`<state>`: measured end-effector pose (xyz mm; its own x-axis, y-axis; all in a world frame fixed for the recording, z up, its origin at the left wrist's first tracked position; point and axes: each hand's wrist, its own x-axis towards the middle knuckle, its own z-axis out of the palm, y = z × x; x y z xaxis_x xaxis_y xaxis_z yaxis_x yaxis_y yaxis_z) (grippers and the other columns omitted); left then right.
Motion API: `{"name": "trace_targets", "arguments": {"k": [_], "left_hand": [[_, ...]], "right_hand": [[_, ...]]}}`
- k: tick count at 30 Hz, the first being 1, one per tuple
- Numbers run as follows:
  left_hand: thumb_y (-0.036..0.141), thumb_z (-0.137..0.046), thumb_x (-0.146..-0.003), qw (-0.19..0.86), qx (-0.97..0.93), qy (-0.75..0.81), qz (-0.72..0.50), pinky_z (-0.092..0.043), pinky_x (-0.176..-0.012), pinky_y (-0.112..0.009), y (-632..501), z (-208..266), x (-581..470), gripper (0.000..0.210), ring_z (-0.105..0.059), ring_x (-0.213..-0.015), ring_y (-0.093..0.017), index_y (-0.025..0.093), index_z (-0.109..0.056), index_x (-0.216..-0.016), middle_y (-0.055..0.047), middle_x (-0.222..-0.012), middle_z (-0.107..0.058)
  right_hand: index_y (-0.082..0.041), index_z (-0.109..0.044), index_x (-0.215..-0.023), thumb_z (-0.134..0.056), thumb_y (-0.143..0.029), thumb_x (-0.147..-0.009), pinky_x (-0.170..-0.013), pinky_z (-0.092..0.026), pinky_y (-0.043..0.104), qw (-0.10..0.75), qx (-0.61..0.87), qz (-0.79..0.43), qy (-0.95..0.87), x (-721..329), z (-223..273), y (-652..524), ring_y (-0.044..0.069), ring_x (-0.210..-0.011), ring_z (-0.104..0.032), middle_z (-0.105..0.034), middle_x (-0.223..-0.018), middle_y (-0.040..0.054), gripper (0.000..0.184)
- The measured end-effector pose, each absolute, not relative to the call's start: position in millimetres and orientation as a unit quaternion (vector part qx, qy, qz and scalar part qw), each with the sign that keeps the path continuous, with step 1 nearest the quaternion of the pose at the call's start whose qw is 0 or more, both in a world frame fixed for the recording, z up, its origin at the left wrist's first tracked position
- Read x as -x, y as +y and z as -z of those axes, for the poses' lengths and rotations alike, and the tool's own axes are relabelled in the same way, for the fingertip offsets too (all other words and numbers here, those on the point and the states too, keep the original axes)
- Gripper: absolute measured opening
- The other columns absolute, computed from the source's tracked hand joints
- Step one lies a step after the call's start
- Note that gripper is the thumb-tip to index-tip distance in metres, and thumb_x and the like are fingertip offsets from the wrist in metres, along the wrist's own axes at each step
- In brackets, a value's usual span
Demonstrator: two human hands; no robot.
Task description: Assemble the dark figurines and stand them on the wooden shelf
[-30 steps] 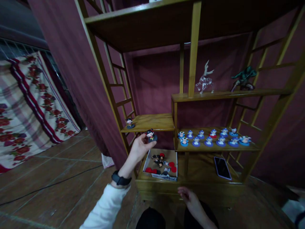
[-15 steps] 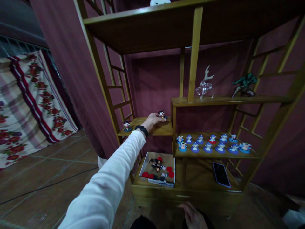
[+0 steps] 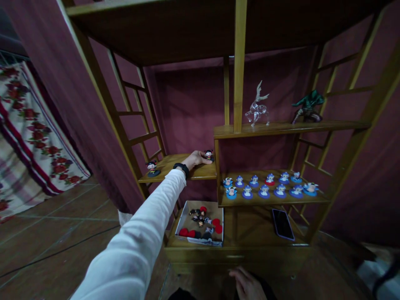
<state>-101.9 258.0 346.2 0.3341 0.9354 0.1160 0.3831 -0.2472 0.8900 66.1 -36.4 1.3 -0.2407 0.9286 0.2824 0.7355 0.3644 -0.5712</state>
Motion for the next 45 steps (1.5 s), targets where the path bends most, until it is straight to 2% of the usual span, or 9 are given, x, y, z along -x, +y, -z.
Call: {"name": "trace_targets", "arguments": {"k": [12, 23, 31, 45], "left_hand": [[0.029, -0.087, -0.030, 0.366, -0.703, 0.493, -0.360, -0.047, -0.063, -0.027, 258, -345, 102, 0.048, -0.056, -0.058, -0.014, 0.011, -0.070, -0.071, 0.001, -0.058, -0.063], [0.028, -0.087, -0.028, 0.399, -0.688, 0.489, -0.359, -0.046, -0.059, -0.027, 248, -348, 103, 0.050, -0.056, -0.055, -0.014, 0.010, -0.070, -0.071, 0.000, -0.055, -0.063], [0.025, -0.086, -0.034, 0.401, -0.697, 0.473, -0.360, -0.048, -0.062, -0.027, 237, -354, 105, 0.043, -0.059, -0.058, -0.016, 0.011, -0.071, -0.072, 0.001, -0.054, -0.062], [0.026, -0.085, -0.037, 0.347, -0.708, 0.482, -0.381, -0.042, -0.053, -0.025, 242, -347, 104, 0.036, -0.051, -0.051, -0.012, 0.009, -0.070, -0.064, 0.001, -0.051, -0.058]], "right_hand": [[-0.028, -0.061, -0.094, -0.041, -0.009, -0.073, -0.073, -0.043, 0.017, 0.309, 0.544, -0.166, -0.763, -65, -1, -35, 0.011, -0.080, -0.062, -0.065, -0.092, -0.0031, 0.035], [-0.029, -0.062, -0.096, -0.039, -0.007, -0.074, -0.072, -0.043, 0.016, 0.303, 0.543, -0.156, -0.767, -67, 5, -36, 0.010, -0.080, -0.062, -0.065, -0.092, -0.0038, 0.038], [-0.029, -0.062, -0.097, -0.037, -0.008, -0.077, -0.075, -0.043, 0.017, 0.288, 0.559, -0.161, -0.761, -65, 0, -39, 0.010, -0.083, -0.062, -0.066, -0.095, -0.0037, 0.038], [-0.028, -0.062, -0.094, -0.036, -0.009, -0.079, -0.073, -0.044, 0.018, 0.297, 0.556, -0.153, -0.761, -62, -13, -44, 0.011, -0.080, -0.063, -0.066, -0.089, -0.0029, 0.036]]}}
